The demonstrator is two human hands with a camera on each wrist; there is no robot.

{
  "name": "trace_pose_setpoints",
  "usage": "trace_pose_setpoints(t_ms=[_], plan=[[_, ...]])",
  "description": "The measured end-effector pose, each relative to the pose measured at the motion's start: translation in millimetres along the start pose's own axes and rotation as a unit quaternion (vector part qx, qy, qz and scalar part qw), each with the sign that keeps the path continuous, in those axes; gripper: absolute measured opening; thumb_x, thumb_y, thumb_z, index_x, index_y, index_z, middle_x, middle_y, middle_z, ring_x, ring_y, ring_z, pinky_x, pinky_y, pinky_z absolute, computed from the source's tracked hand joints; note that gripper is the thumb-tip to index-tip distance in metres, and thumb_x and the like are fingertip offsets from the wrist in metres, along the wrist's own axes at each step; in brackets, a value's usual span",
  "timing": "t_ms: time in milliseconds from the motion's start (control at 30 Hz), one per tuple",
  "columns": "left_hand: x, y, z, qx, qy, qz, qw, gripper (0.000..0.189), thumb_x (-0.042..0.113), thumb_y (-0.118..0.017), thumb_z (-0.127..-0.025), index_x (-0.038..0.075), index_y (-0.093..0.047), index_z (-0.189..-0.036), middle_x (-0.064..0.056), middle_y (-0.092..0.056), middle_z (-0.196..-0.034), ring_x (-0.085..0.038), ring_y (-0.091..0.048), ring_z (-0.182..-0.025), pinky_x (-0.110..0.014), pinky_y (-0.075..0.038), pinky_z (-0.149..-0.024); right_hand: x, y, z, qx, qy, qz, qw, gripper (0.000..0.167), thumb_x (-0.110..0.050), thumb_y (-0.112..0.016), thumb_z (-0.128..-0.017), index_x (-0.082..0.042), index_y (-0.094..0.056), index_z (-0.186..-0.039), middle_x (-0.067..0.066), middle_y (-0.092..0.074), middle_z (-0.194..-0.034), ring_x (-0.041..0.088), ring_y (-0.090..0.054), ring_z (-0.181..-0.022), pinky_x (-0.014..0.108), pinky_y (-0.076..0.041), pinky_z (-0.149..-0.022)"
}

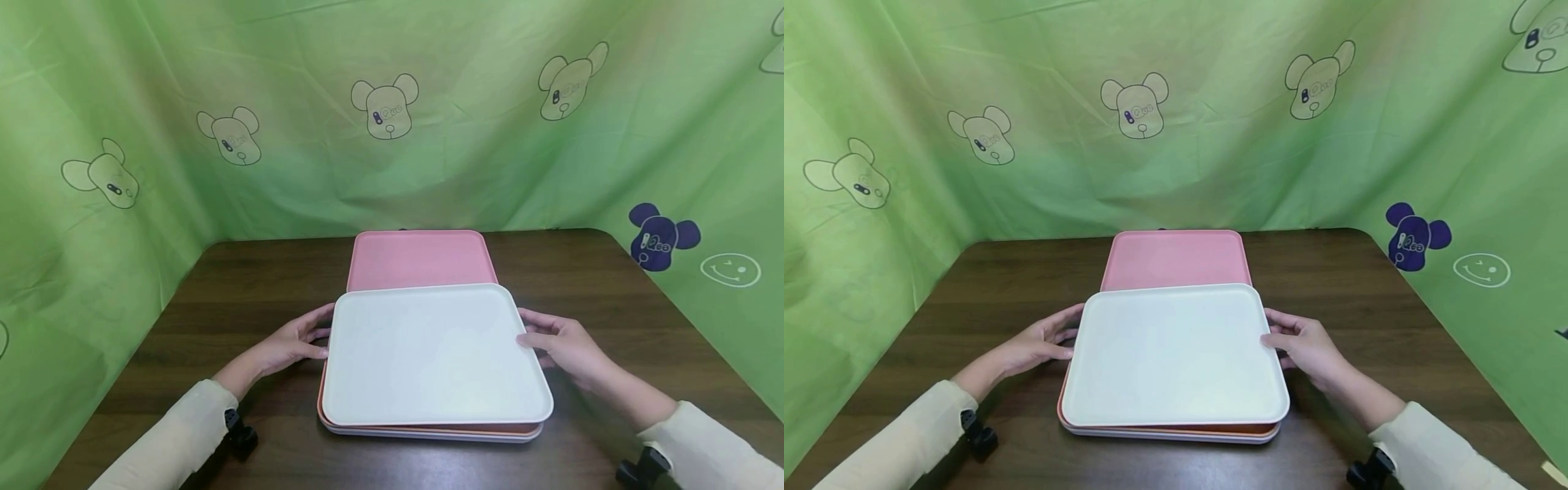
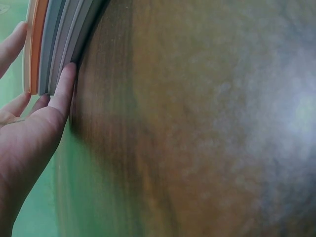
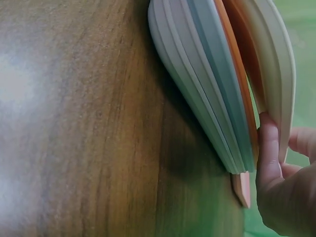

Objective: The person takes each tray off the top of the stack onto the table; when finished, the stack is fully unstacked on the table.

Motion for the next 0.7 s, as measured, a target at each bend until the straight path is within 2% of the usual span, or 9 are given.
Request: trace_pose_setpoints(t_ms=[200, 467, 700], plan=[[-0.2, -0.6, 0.0, -0.003, 0.0, 0.001, 1.0, 0.094, 0.003, -0.073, -0.085, 0.011, -0.013, -0.157, -0.011, -0.006, -0.161, -0.037, -0.022, -0.142, -0.037, -0.041, -0.102, -1, 3, 0.4, 0.005, -0.001, -0.003, 1.0, 0.068, -0.022, -0.072, -0.09, 0.007, -0.041, -0.143, 0.016, -0.064, -0.115, 0.015, -0.065, -0.087, 0.037, -0.057, -0.073], [-0.6, -1.1, -0.4, -0.011, -0.006, 0.008, 0.9999, 0.093, 0.004, -0.073, -0.086, 0.009, -0.013, -0.156, -0.012, -0.008, -0.161, -0.039, -0.024, -0.141, -0.039, -0.045, -0.099, 1, 8, -0.6, 0.031, -0.017, -0.008, 0.9994, 0.064, -0.026, -0.07, -0.091, 0.006, -0.044, -0.141, 0.01, -0.069, -0.11, 0.016, -0.067, -0.084, 0.036, -0.055, -0.07], [0.0, -1.8, 0.2, -0.004, -0.003, 0.006, 1.0, 0.093, 0.005, -0.074, -0.085, 0.01, -0.014, -0.156, -0.012, -0.011, -0.161, -0.039, -0.027, -0.139, -0.037, -0.046, -0.097, 3, 15, -2.8, 0.05, -0.004, -0.035, 0.9981, 0.06, -0.022, -0.07, -0.091, 0.009, -0.046, -0.137, -0.003, -0.071, -0.099, 0.013, -0.067, -0.082, 0.035, -0.056, -0.069]])
Point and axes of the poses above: each hand's wrist, its own z-axis away from the middle knuckle, its own y-axis out of the back of the hand, x = y × z, the point moved 4 cm from there along -z, towards the middle knuckle
